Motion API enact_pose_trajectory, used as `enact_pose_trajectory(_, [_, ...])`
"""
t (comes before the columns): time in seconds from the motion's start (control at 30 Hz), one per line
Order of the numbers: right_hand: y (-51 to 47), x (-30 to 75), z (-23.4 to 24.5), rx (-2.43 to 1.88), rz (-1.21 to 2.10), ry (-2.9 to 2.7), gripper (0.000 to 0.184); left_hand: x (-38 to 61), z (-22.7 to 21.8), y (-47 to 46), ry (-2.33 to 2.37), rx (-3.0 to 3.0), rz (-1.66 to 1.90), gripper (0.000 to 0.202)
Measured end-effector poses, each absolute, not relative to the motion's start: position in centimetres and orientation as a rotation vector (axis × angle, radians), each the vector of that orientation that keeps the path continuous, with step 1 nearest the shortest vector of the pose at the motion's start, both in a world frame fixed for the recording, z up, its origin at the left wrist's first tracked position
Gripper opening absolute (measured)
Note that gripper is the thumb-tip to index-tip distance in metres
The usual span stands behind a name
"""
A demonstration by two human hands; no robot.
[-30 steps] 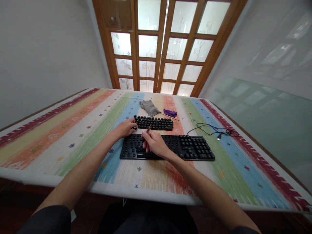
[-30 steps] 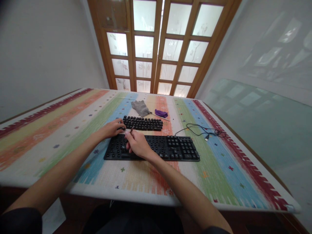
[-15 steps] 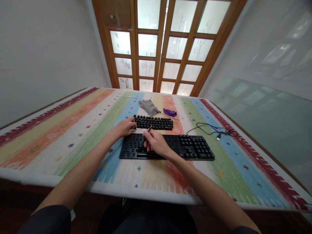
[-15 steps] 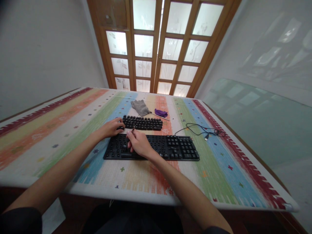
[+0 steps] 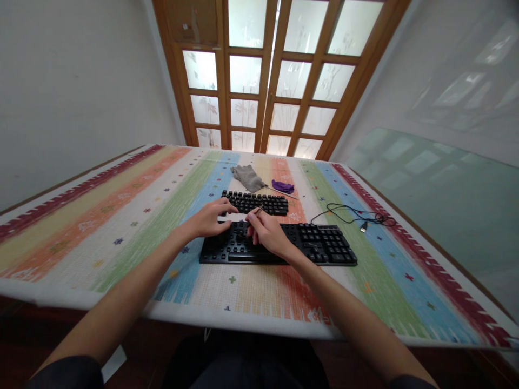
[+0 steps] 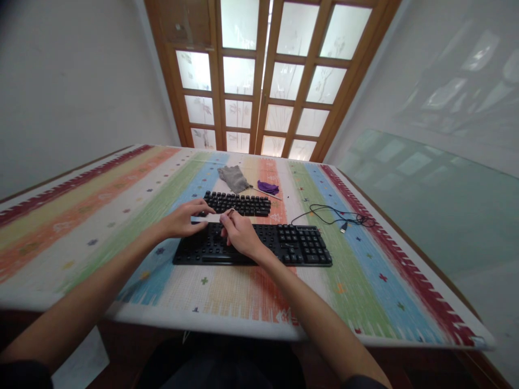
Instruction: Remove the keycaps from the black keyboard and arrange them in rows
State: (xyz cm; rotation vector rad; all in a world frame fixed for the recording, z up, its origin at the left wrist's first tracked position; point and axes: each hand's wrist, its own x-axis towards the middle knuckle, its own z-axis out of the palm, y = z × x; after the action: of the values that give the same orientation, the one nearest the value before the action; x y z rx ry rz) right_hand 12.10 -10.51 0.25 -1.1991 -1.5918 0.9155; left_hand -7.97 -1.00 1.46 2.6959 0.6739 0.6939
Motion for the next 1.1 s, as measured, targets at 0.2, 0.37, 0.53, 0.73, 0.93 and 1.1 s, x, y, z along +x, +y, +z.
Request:
enact_pose_trajectory(0.2, [-10.7, 12.1, 0.4, -1.172, 0.864, -1.611, 0.032, -7.3, 2.2, -2.9, 0.567, 2.693, 0.549, 0.021])
enact_pose_trajectory(0.37, [-11.0, 12.3, 0.6, -1.18, 0.823, -1.65, 0.031, -7.0, 2.5, -2.7, 0.555, 2.711, 0.463, 0.015])
enact_pose_trajectory(0.53, [-11.2, 12.5, 0.5, -1.229, 0.77, -1.697, 0.03, -7.1, 2.6, -2.5, 0.522, 2.742, 0.429, 0.014])
enact_pose_trajectory(0.73, [-11.3, 13.0, 0.3, -1.261, 0.702, -1.619, 0.031, -7.9, 2.4, -0.9, 0.651, 2.689, 0.623, 0.019])
enact_pose_trajectory(0.93, [-11.5, 13.5, 0.2, -1.216, 0.743, -1.539, 0.032, -7.8, 0.7, 1.9, 0.832, 2.77, 0.529, 0.019])
enact_pose_trajectory(1.1, [-11.8, 13.5, 0.0, -1.21, 0.763, -1.54, 0.033, -7.3, -0.5, 3.3, 0.928, 2.829, 0.372, 0.019])
